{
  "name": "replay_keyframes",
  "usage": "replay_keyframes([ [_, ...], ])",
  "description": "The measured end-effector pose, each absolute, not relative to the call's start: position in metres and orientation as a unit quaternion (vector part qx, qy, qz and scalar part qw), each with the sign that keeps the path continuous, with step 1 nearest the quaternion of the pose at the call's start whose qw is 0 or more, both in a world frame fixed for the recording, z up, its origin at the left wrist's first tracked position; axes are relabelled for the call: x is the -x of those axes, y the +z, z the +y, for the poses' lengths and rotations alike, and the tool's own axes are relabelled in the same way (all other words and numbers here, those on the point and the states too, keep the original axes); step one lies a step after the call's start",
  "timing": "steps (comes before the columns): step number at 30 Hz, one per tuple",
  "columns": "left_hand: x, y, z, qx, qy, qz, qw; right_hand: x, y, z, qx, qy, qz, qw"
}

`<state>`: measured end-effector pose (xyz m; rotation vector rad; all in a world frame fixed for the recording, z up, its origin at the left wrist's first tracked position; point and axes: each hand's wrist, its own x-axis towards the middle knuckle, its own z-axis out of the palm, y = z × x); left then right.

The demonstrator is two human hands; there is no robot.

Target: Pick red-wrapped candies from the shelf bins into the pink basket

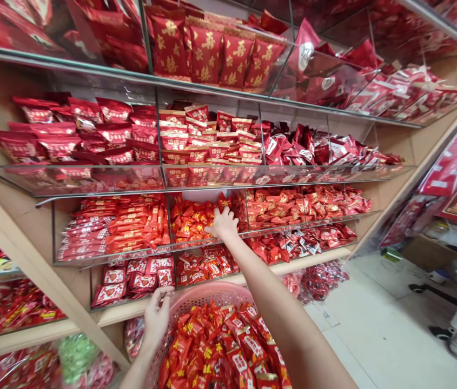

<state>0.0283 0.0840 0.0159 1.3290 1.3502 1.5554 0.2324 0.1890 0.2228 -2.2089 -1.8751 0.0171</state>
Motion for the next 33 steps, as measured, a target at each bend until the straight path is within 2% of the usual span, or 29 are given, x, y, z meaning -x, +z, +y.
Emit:
replay_keyframes([
  [18,-0.0276,0.0159,0.084,-0.515,0.59,0.524,0.335,-0.234,0.2229,0.1913,0.734,0.015,-0.671,0.102],
  [25,-0.0277,0.0166,0.084,-0.51,0.592,0.526,0.337,-0.2361,0.2244,0.1869,0.726,0.004,-0.673,0.143],
  [33,-0.0285,0.018,0.0831,-0.516,0.592,0.526,0.327,-0.2355,0.2249,0.187,0.722,0.03,-0.677,0.143],
])
